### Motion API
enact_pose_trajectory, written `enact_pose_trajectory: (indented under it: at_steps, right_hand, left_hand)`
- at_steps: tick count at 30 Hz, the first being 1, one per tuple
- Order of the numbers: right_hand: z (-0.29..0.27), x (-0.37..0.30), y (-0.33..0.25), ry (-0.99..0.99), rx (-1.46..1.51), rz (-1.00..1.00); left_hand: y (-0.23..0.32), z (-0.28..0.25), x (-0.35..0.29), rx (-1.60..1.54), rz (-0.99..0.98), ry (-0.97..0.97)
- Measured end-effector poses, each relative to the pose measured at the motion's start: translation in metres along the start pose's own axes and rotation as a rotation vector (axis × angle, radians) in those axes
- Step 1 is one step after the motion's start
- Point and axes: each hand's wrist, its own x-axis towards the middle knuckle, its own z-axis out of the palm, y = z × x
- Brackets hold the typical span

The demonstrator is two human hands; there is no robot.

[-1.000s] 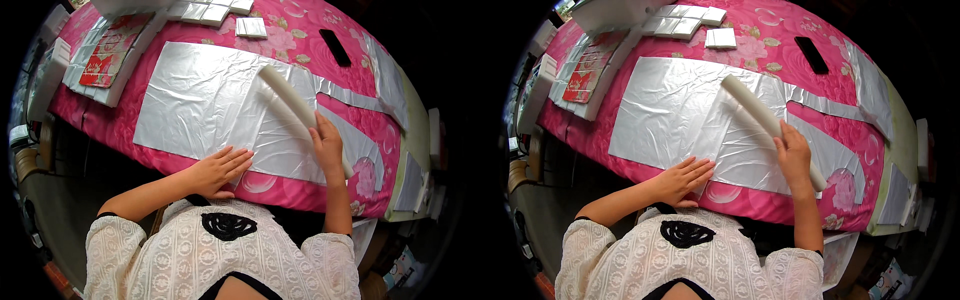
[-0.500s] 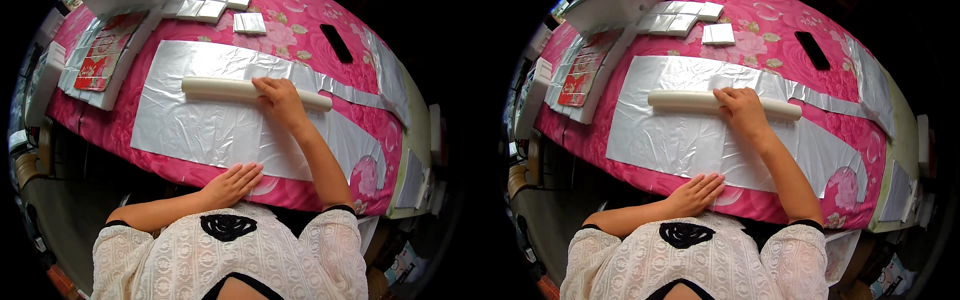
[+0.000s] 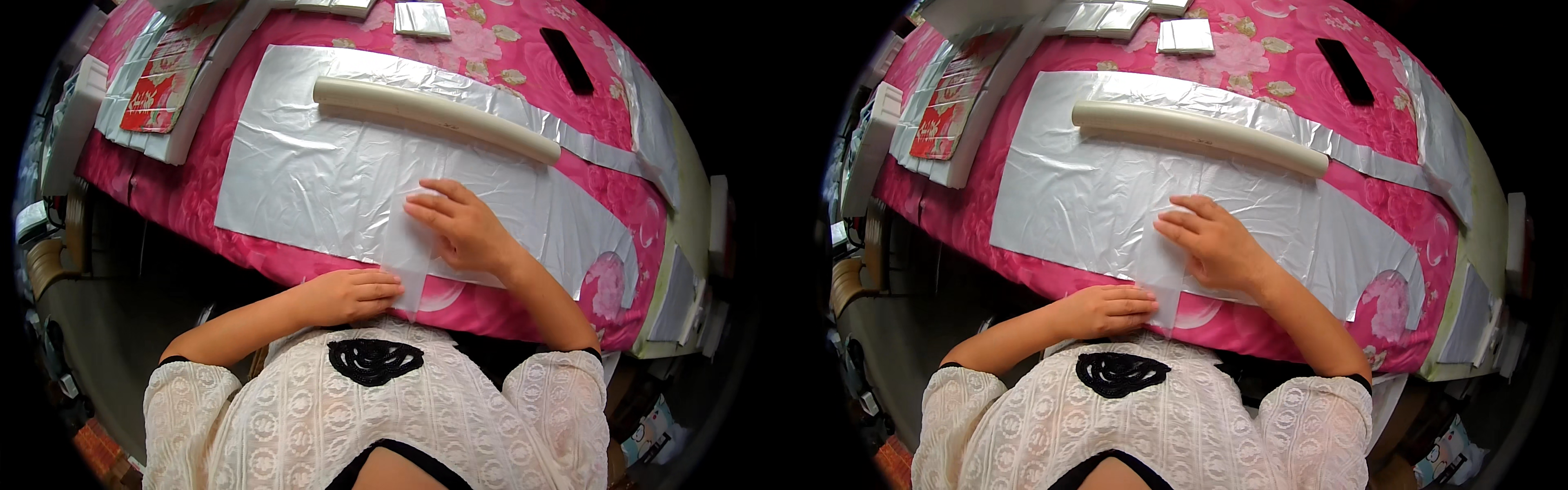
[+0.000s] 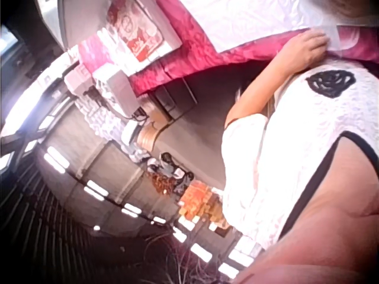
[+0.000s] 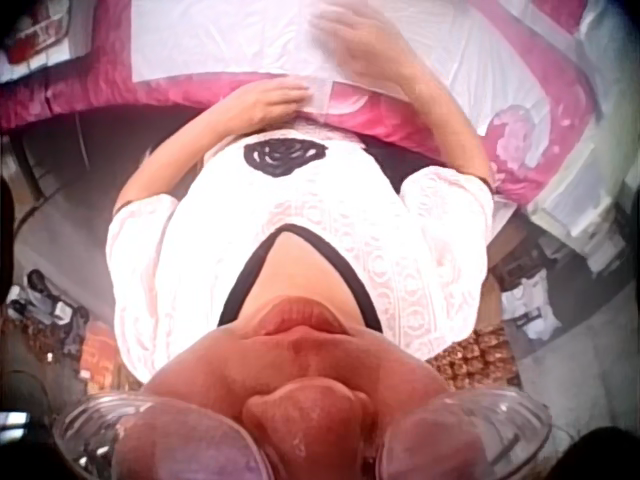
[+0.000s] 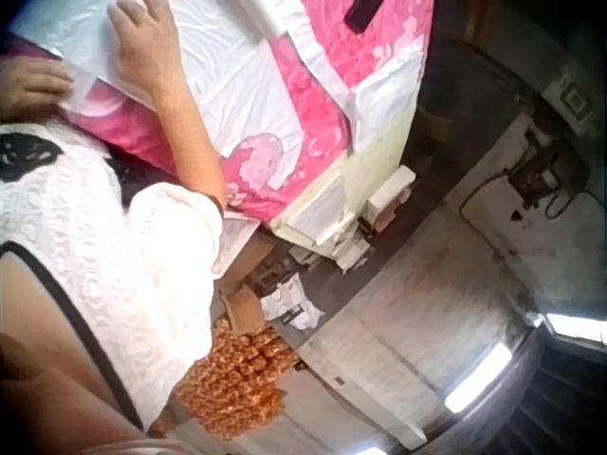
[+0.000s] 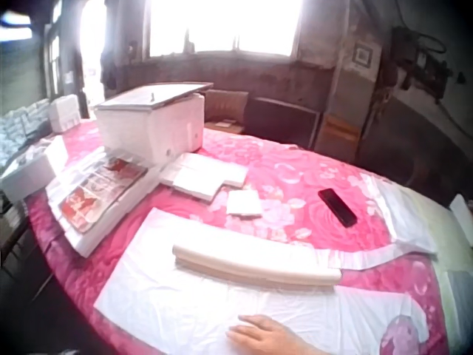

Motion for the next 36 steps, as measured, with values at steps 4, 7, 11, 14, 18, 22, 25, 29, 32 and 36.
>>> enact_pose_trajectory:
  at_steps: [4, 7, 11, 14, 18, 22, 25, 29, 32, 36]
  right_hand:
    - [0.014, -0.02, -0.019, 0.017, 0.028, 0.003]
    - [0.021, -0.019, -0.024, 0.157, -0.01, 0.077]
    - [0.033, -0.02, -0.021, 0.281, -0.035, 0.126]
    - [0.035, -0.019, -0.021, 0.328, 0.015, 0.169]
    - [0.036, -0.021, -0.021, 0.372, -0.029, 0.151]
    - [0.028, -0.023, -0.018, 0.352, -0.029, 0.173]
    - [0.023, -0.019, -0.012, 0.369, 0.164, 0.342]
    - [0.006, 0.005, 0.006, 0.151, 0.609, 0.895]
    - [-0.005, 0.018, 0.012, 0.058, 0.795, 1.083]
    - [-0.003, 0.017, 0.013, 0.082, 0.794, 1.085]
  left_hand:
    - [0.003, -0.007, 0.006, -0.148, -0.071, 0.126]
    - [0.007, -0.015, 0.014, -0.317, -0.161, 0.271]
    - [0.0, -0.037, 0.028, -0.163, -0.233, 0.207]
    - [-0.012, -0.038, 0.031, 0.084, -0.286, 0.1]
    - [-0.023, -0.026, 0.034, 0.146, -0.38, 0.155]
    - [-0.027, -0.026, 0.038, 0.083, -0.451, 0.214]
    - [-0.028, -0.031, 0.046, -0.126, -0.605, 0.31]
    - [-0.03, -0.032, 0.061, -0.26, -0.817, 0.576]
    - [-0.028, -0.029, 0.062, 0.206, -0.524, 0.402]
    - [-0.023, -0.006, 0.063, 0.335, -0.607, 0.033]
